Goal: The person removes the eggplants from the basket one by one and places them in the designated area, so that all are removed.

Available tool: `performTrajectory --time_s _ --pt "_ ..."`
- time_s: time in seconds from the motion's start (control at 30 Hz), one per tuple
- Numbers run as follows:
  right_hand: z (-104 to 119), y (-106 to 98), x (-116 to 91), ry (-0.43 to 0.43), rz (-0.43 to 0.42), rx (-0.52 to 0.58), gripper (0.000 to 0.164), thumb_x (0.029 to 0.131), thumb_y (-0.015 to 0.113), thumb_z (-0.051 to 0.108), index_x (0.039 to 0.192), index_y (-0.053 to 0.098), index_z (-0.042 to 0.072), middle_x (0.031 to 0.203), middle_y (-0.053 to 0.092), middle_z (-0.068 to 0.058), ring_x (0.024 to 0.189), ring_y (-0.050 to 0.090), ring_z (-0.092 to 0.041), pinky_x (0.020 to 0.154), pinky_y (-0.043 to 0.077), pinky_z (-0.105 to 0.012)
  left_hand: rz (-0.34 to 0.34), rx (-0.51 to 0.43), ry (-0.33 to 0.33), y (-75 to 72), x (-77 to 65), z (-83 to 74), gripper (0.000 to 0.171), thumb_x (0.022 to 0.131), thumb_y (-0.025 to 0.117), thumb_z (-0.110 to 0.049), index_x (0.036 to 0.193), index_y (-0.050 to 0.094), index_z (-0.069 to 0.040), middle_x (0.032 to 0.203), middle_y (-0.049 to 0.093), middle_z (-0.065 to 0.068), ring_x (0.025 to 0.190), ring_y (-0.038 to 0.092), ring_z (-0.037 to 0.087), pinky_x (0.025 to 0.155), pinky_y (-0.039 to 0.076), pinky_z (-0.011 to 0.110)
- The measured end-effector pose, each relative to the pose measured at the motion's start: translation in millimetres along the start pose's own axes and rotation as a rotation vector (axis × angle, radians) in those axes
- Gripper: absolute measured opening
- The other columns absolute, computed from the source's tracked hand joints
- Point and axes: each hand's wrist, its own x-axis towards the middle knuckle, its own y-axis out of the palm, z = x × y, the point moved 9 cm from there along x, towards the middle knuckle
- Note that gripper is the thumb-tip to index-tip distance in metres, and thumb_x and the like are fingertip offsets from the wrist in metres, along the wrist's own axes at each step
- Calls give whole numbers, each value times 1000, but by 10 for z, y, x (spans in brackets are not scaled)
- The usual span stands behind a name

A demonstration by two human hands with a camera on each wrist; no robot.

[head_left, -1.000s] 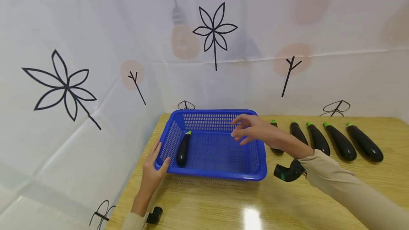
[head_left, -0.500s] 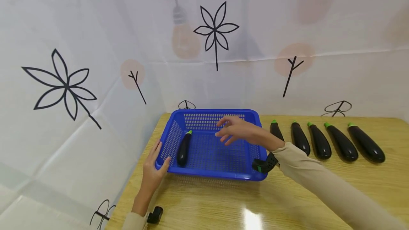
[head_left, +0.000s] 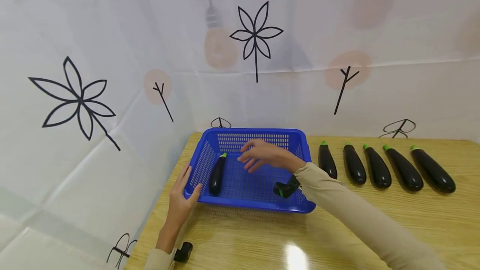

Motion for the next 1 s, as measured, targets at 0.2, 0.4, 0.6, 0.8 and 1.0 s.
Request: performTrajectory --time_s 0.2,0.4,0.6,0.8,1.0 --pt "-81 68 230 39 28 64 30 91 55 7 116 48 -8 97 58 -24 87 62 -41 81 51 -49 6 -17 -9 35 32 9 64 84 69 -10 141 42 -1 148 36 8 131 40 33 99 37 43" --pt "-232 129 434 86 70 101 27 89 53 7 111 52 -9 113 51 -37 86 63 -40 83 51 -50 -4 -15 5 58 57 1 63 83 69 -10 141 43 -1 148 38 9 131 40 32 103 32 26" --pt "-395 255 625 170 69 145 36 87 59 7 118 53 -9 120 48 -40 98 60 -47 83 51 -49 -15 -47 56 64 50 -25 63 81 69 -4 138 44 4 145 40 16 127 43 37 101 29 14" --pt "-435 499 748 214 87 143 36 88 58 9 120 56 -7 115 54 -38 98 60 -46 80 52 -48 -23 -41 47 14 34 -39 62 81 69 -4 138 45 5 144 41 18 128 42 37 103 26 13" --pt "-501 702 852 242 95 114 41 84 67 11 119 54 -6 103 58 -34 88 64 -44 74 54 -48 -18 -32 42 -10 15 -44 62 81 69 -6 137 45 6 144 41 17 128 42 36 102 27 13"
